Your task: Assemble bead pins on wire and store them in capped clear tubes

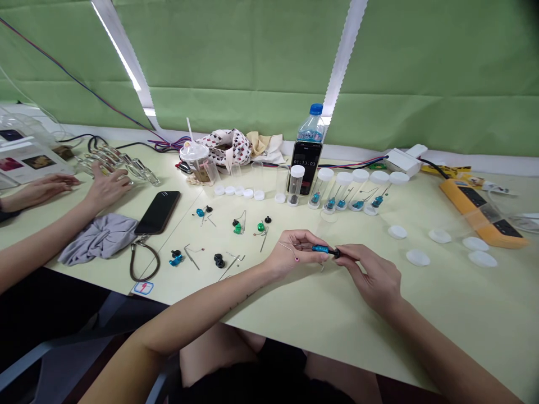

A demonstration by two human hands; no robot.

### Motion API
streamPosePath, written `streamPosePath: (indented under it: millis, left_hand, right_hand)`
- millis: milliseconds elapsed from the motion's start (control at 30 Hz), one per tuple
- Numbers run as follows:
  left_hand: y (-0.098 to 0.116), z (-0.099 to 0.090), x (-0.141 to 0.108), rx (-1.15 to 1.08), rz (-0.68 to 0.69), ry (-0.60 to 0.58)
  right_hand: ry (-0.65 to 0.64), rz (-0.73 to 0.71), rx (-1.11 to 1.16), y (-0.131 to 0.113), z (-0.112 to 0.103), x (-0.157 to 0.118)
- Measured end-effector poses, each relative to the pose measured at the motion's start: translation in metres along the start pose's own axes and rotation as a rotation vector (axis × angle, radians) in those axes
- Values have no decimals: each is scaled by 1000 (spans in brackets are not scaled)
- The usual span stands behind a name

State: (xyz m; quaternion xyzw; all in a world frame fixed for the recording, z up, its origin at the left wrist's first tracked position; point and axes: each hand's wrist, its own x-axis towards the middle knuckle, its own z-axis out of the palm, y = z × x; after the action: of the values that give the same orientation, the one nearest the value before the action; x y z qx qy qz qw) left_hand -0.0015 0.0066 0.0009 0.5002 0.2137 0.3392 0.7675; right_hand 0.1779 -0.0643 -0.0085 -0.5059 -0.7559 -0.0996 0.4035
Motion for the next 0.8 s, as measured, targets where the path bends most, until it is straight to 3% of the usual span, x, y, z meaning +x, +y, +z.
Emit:
streamPosePath:
  millis: [800]
  left_hand:
    - [-1, 1, 0, -32, -2, -3]
  right_hand:
    - [-69, 5, 0, 2, -2, 0]
